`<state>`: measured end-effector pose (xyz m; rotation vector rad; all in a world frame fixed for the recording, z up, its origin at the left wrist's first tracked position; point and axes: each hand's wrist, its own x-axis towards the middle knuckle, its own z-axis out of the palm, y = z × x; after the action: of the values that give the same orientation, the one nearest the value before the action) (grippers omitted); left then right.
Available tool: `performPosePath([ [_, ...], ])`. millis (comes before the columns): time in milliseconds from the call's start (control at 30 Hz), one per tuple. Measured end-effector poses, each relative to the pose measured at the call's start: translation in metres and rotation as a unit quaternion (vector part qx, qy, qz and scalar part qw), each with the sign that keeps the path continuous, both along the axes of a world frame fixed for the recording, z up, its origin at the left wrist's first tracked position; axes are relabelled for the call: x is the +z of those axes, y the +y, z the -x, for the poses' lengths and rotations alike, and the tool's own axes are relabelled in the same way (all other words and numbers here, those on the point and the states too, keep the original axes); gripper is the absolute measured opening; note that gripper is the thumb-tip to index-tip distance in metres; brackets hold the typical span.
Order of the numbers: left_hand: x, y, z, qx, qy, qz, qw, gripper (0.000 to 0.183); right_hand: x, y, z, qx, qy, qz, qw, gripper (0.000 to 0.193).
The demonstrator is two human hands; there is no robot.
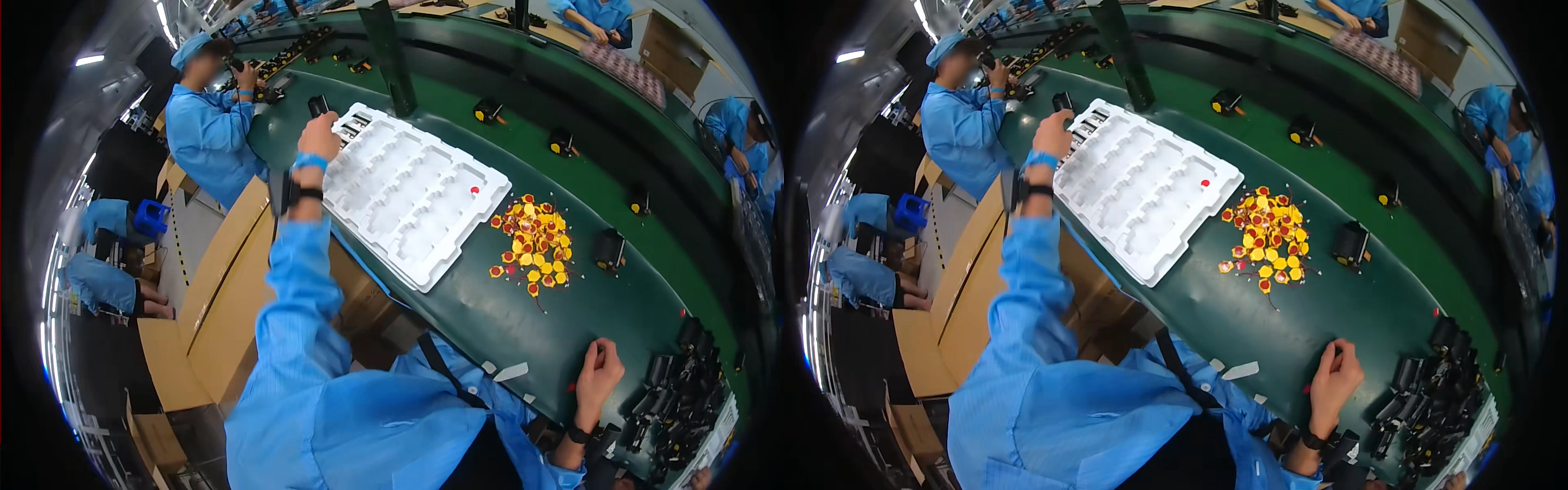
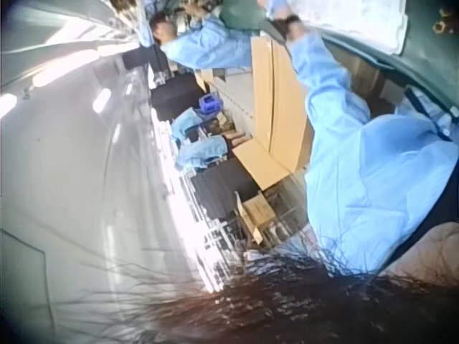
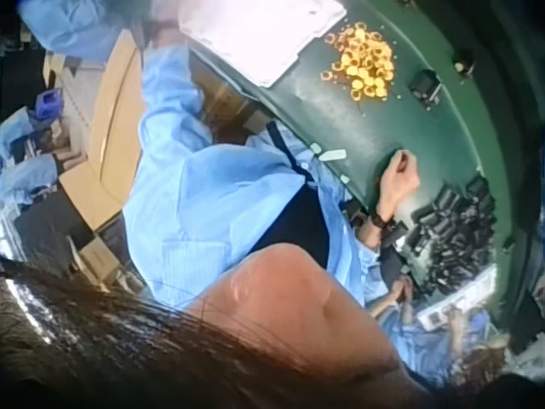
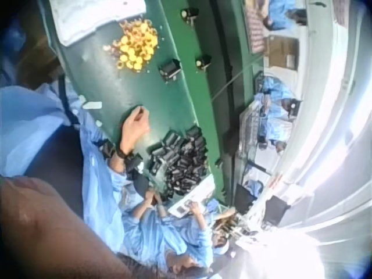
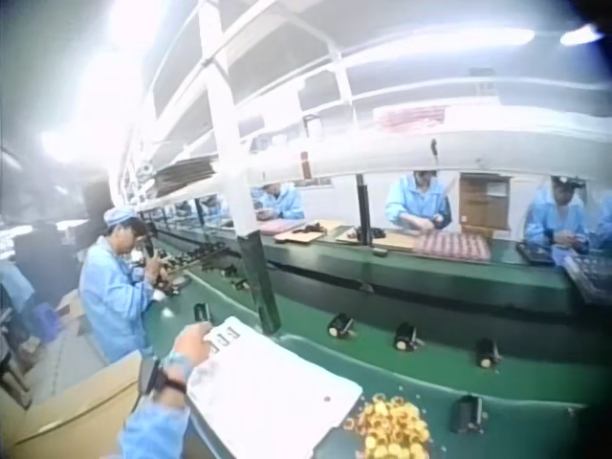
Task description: Assembling small internal plastic and electronic components of a device on a factory conveyor belt.
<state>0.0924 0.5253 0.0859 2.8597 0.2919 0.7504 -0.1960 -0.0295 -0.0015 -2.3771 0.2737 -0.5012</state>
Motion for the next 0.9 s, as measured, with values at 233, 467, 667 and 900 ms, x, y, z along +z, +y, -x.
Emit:
performPosePath([
  [233,-0.053,0.048,-0.1,-0.092,0.235,-0.214,0.944,0.074,-0.009,-0.011,0.003,0.013,-0.014,-0.006,1.0,0.002],
  [467,-0.055,0.022,-0.148,-0.247,0.265,-0.294,0.885,0.053,-0.003,-0.009,0.005,-0.004,-0.041,0.023,0.999,0.003],
  [667,-0.066,0.076,-0.164,-0.296,0.218,-0.286,0.885,0.031,-0.003,-0.008,-0.003,-0.032,-0.035,0.015,0.999,0.004],
  [900,-0.038,0.054,-0.153,-0.319,0.26,-0.274,0.869,0.032,-0.008,-0.009,0.003,-0.032,-0.036,0.022,0.999,0.005],
])
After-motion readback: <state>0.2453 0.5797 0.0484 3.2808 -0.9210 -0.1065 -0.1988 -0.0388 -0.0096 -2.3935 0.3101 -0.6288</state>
